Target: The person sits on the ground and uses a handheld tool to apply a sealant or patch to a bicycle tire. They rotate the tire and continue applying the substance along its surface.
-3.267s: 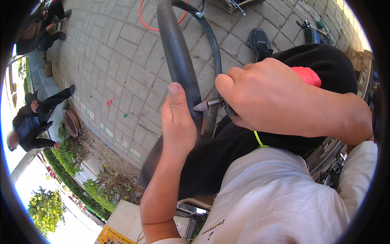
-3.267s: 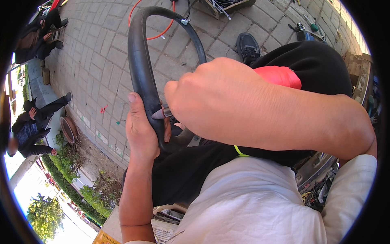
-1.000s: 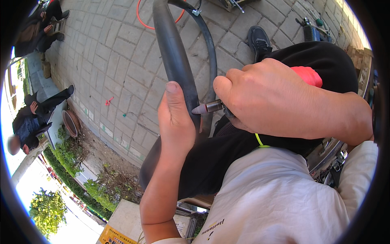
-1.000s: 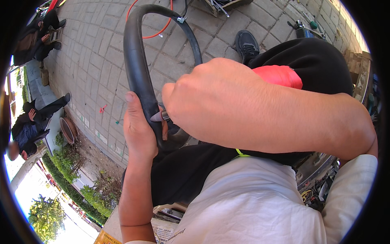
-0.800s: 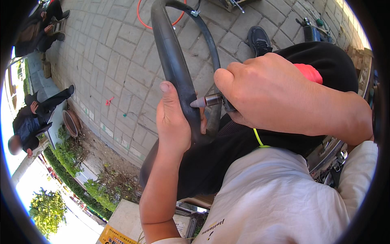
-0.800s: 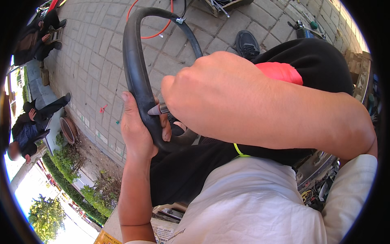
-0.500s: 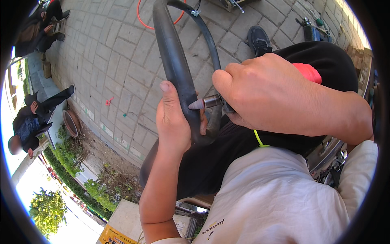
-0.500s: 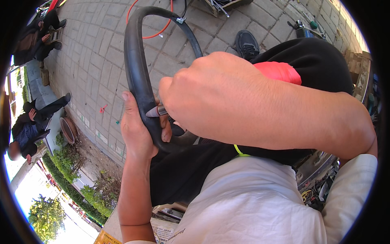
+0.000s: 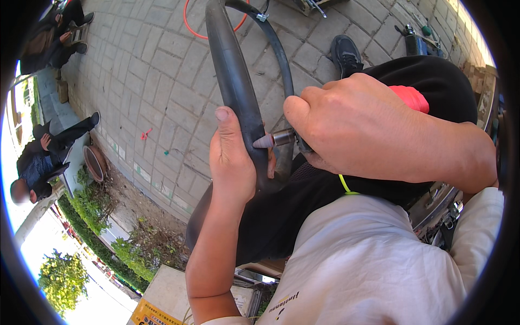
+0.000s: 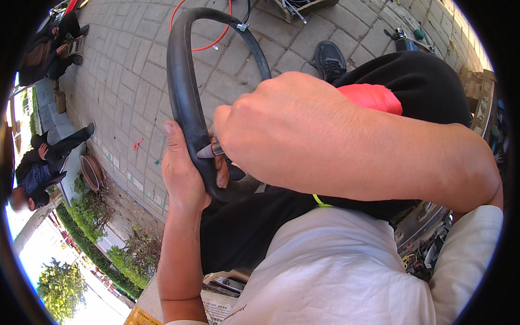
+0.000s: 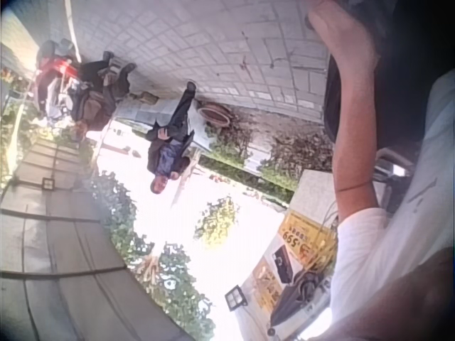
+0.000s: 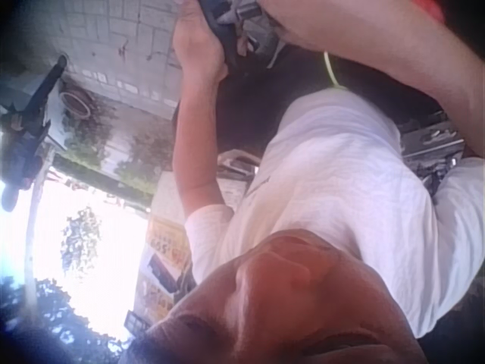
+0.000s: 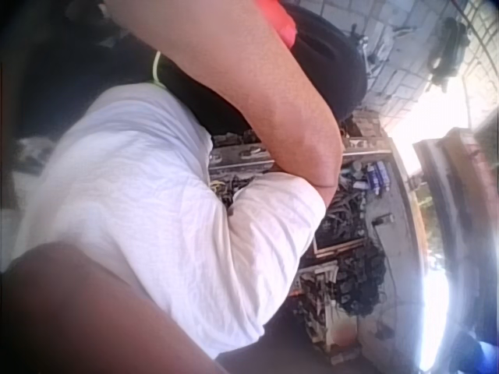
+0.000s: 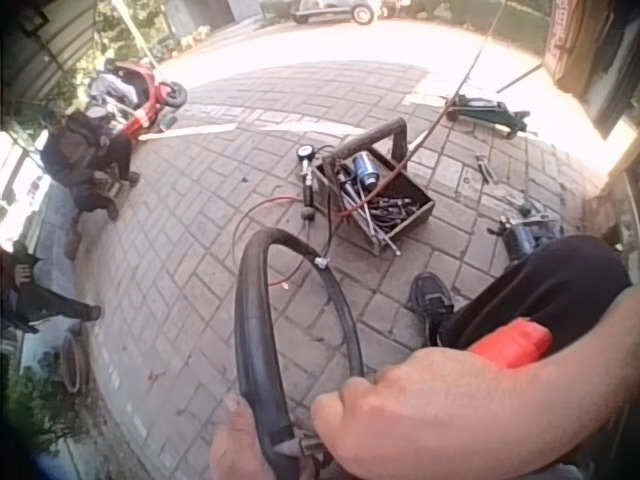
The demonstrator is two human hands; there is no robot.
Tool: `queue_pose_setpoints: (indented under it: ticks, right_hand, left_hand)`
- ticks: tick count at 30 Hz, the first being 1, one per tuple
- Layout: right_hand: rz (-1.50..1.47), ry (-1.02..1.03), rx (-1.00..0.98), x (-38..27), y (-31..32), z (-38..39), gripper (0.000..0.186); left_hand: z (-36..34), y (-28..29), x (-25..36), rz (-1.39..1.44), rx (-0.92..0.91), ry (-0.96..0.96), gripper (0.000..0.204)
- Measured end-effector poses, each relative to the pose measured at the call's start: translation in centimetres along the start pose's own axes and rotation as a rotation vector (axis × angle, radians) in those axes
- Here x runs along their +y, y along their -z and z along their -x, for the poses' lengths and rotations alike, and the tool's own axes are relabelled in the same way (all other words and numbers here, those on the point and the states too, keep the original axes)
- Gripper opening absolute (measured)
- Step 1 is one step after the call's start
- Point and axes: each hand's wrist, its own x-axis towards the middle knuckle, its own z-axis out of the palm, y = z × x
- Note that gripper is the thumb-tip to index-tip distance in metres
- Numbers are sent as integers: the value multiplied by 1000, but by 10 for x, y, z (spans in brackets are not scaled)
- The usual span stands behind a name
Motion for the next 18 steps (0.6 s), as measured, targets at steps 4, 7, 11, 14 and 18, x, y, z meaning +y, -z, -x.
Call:
queue_pose_setpoints:
  ticks: [4,7,11,14,18]
  right_hand:
    - [4,5,9,0,-1,1,37]
    - [14,2,-1,1,0,1,37]
    - [10,-14,-17,1,0,1,38]
    - [11,-21,-1,3,-1,2,38]
    - [29,-34,-6,5,-1,3,38]
  left_hand:
    - [0,0,0,-7,-8,0,73]
    - [1,-1,1,-16,28,21,74]
    - [1,0,0,19,16,35,74]
    - [1,1,1,131,13,84,75]
    - [0,9,3,270,-81,140,77]
